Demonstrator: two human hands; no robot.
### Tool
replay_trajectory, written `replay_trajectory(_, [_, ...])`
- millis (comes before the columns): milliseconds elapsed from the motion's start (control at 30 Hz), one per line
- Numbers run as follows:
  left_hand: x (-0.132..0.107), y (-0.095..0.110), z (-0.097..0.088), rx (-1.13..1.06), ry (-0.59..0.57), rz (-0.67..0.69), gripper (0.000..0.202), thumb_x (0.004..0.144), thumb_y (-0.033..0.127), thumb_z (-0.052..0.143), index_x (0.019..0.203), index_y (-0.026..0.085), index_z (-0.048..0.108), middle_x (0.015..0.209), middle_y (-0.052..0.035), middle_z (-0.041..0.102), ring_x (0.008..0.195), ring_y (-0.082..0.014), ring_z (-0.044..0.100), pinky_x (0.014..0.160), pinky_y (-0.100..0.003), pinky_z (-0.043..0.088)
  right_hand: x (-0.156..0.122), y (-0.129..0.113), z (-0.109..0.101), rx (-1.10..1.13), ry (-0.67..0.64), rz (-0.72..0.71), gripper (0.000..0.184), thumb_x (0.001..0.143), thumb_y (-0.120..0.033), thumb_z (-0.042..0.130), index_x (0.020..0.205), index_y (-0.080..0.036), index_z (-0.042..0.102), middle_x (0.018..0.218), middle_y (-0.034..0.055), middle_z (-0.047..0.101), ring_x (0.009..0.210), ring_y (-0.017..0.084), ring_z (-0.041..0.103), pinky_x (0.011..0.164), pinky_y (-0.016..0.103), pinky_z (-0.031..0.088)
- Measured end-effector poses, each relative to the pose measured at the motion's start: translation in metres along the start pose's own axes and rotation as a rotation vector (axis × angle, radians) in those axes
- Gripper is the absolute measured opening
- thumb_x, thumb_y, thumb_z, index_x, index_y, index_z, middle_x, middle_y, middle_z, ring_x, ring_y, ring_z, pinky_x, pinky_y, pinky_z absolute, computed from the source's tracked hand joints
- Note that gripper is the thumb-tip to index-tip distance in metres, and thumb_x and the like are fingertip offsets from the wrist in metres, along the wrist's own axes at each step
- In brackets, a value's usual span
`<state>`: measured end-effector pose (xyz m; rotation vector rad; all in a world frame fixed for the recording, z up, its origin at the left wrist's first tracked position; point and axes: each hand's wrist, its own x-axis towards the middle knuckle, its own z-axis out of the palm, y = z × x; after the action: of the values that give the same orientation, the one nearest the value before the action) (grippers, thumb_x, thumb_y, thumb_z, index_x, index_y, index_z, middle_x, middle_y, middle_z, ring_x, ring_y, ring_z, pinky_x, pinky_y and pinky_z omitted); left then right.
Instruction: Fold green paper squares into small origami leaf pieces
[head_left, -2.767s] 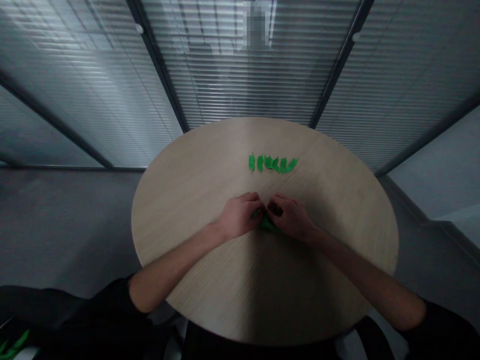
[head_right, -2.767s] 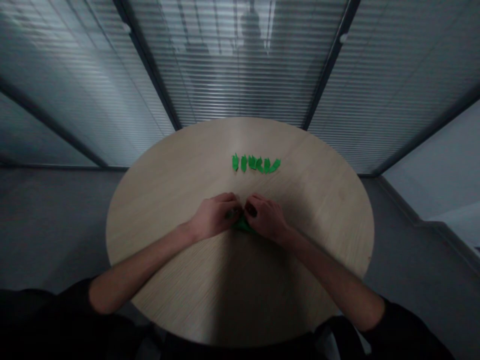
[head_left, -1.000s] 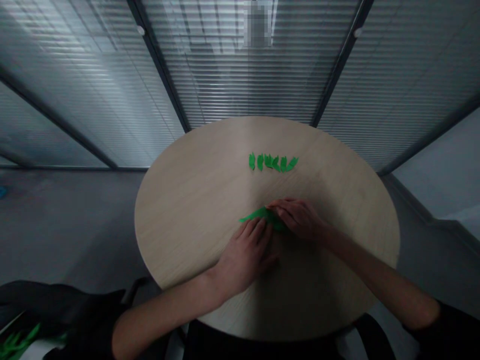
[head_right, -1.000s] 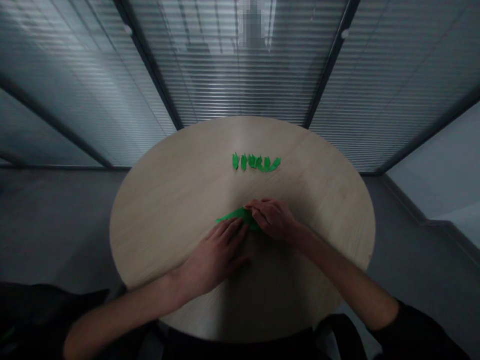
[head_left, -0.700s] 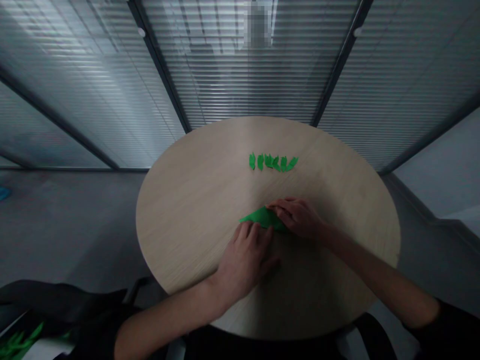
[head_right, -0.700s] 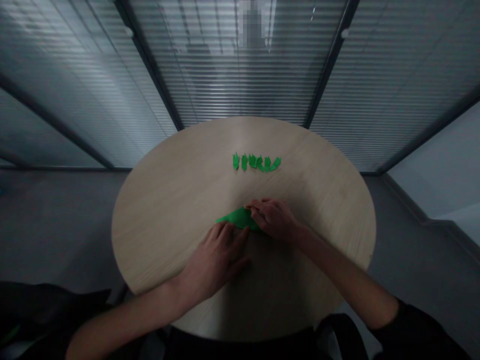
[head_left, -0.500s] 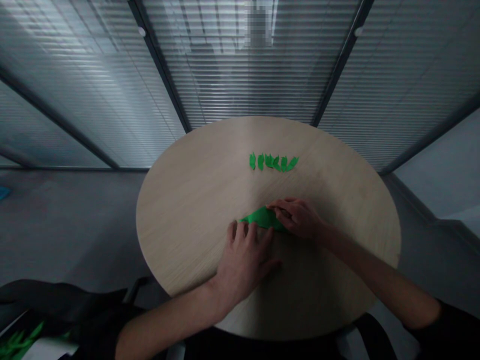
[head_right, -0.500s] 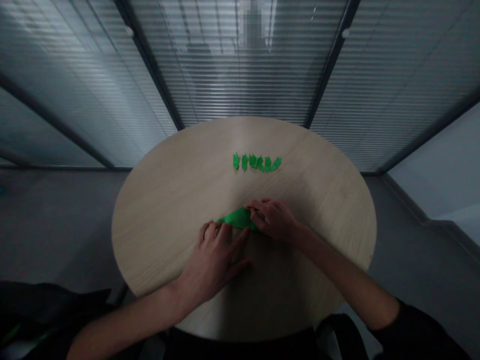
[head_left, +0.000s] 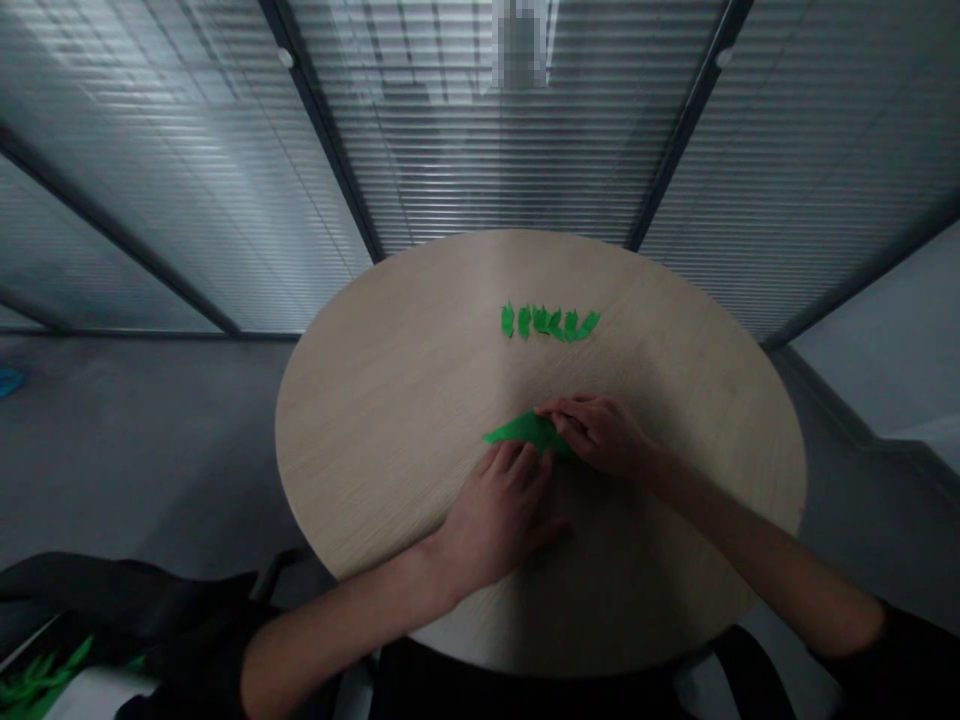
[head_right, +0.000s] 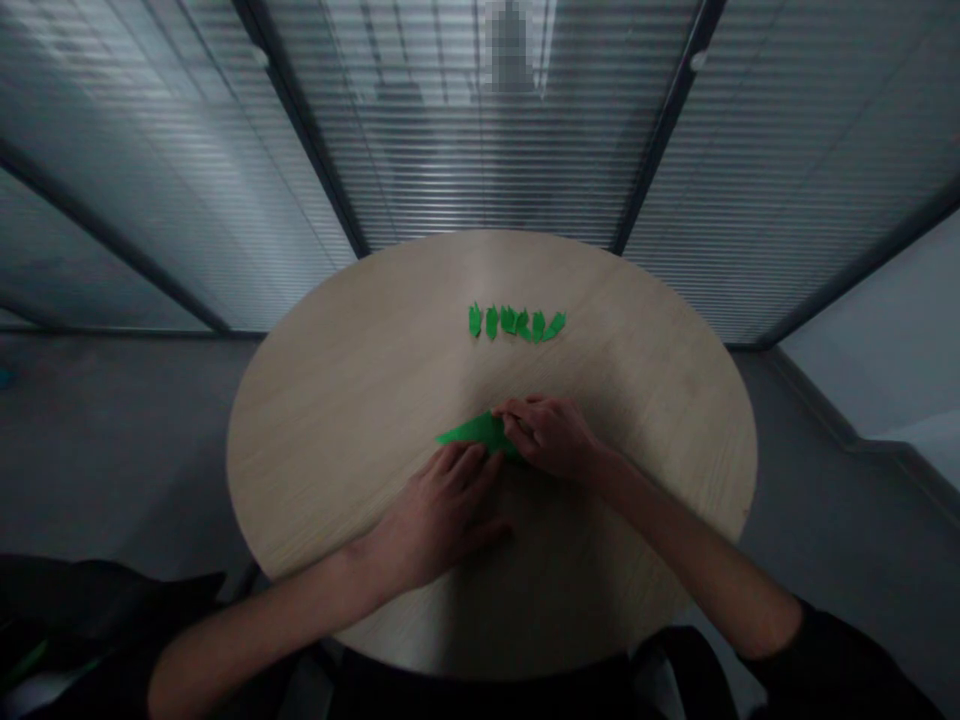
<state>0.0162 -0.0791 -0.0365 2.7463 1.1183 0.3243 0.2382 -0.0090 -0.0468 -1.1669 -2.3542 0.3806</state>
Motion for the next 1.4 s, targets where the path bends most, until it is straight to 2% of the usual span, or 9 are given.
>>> replay_trajectory(133, [0.001,0.003,0.002,0.009,0.013,-0.022,0.068,0.094,0.058,0.071,0.136,0.005,0.061,0.133,-0.0202,0.066,0.123,-0.036,0.059,0.11,-0.05,0.051,0.0,-0.001,-0.001,-0.002,-0.003,0.003,0.034,0.104,-0.023,0.046,0.121,-0.02,0.076,0.111,0.0087,0.083,0.1,0.024,0.078,0.093,0.037,0.059])
replay_trajectory(533, [-0.001,0.007,-0.008,-0.055,-0.034,-0.09,0.065,0.09,0.055,0.076,0.142,0.02,0.06,0.134,-0.0156,0.059,0.121,-0.0379,0.055,0.103,-0.055,0.054,0.0,0.0,-0.001,-0.018,-0.004,0.014,0.034,0.103,-0.024,0.048,0.122,-0.022,0.076,0.109,0.0068,0.083,0.095,0.022,0.077,0.09,0.034,0.058])
replay_trajectory(700, [-0.002,0.007,-0.001,-0.04,-0.045,-0.125,0.07,0.095,0.056,0.069,0.141,0.004,0.059,0.136,-0.0209,0.061,0.123,-0.037,0.056,0.111,-0.052,0.051,-0.001,0.0,-0.001,-0.017,0.008,0.002,0.034,0.103,-0.023,0.048,0.123,-0.022,0.076,0.108,0.0072,0.083,0.095,0.022,0.077,0.089,0.035,0.058])
replay_trajectory(767, [-0.001,0.007,-0.001,-0.019,-0.052,-0.136,0.07,0.097,0.054,0.067,0.143,0.002,0.057,0.137,-0.0222,0.061,0.124,-0.0368,0.056,0.111,-0.05,0.051,-0.001,0.0,-0.001,-0.018,0.013,0.001,0.034,0.103,-0.022,0.049,0.123,-0.022,0.076,0.107,0.0072,0.083,0.095,0.022,0.077,0.089,0.034,0.058])
replay_trajectory(900, [-0.001,0.009,-0.01,0.035,-0.075,-0.187,0.065,0.096,0.056,0.067,0.142,0.01,0.062,0.129,-0.0204,0.064,0.119,-0.0383,0.058,0.101,-0.052,0.055,-0.001,0.001,0.0,-0.03,0.006,0.01,0.034,0.103,-0.023,0.049,0.123,-0.022,0.076,0.107,0.0073,0.083,0.093,0.023,0.077,0.088,0.034,0.058])
replay_trajectory(1033, [-0.004,0.013,-0.018,0.17,-0.043,-0.255,0.068,0.091,0.065,0.069,0.143,0.021,0.064,0.12,-0.0175,0.066,0.113,-0.0404,0.06,0.1,-0.061,0.052,-0.001,0.001,0.0,-0.034,-0.002,0.011,0.035,0.103,-0.024,0.048,0.123,-0.021,0.076,0.11,0.0072,0.083,0.094,0.023,0.077,0.087,0.036,0.058])
replay_trajectory(1133, [-0.006,0.015,-0.016,0.229,-0.007,-0.275,0.071,0.089,0.07,0.068,0.143,0.023,0.065,0.118,-0.017,0.065,0.112,-0.0394,0.06,0.108,-0.066,0.045,0.0,0.001,0.0,-0.036,-0.004,0.029,0.034,0.102,-0.024,0.049,0.122,-0.022,0.077,0.108,0.0071,0.083,0.093,0.024,0.077,0.086,0.036,0.057])
replay_trajectory(1233, [-0.009,0.014,-0.011,0.24,0.019,-0.266,0.076,0.089,0.073,0.065,0.146,0.023,0.063,0.122,-0.018,0.064,0.121,-0.0406,0.057,0.115,-0.068,0.038,-0.001,0.002,0.001,-0.035,0.001,0.034,0.034,0.102,-0.023,0.049,0.121,-0.022,0.077,0.105,0.0072,0.083,0.091,0.022,0.076,0.085,0.034,0.057])
replay_trajectory(1400, [-0.011,0.011,-0.009,0.209,0.023,-0.239,0.077,0.089,0.074,0.063,0.147,0.023,0.063,0.127,-0.0193,0.062,0.13,-0.0434,0.051,0.115,-0.07,0.036,-0.001,0.004,0.002,-0.048,0.008,-0.005,0.034,0.103,-0.024,0.049,0.121,-0.021,0.077,0.108,0.0064,0.083,0.09,0.022,0.076,0.086,0.035,0.057])
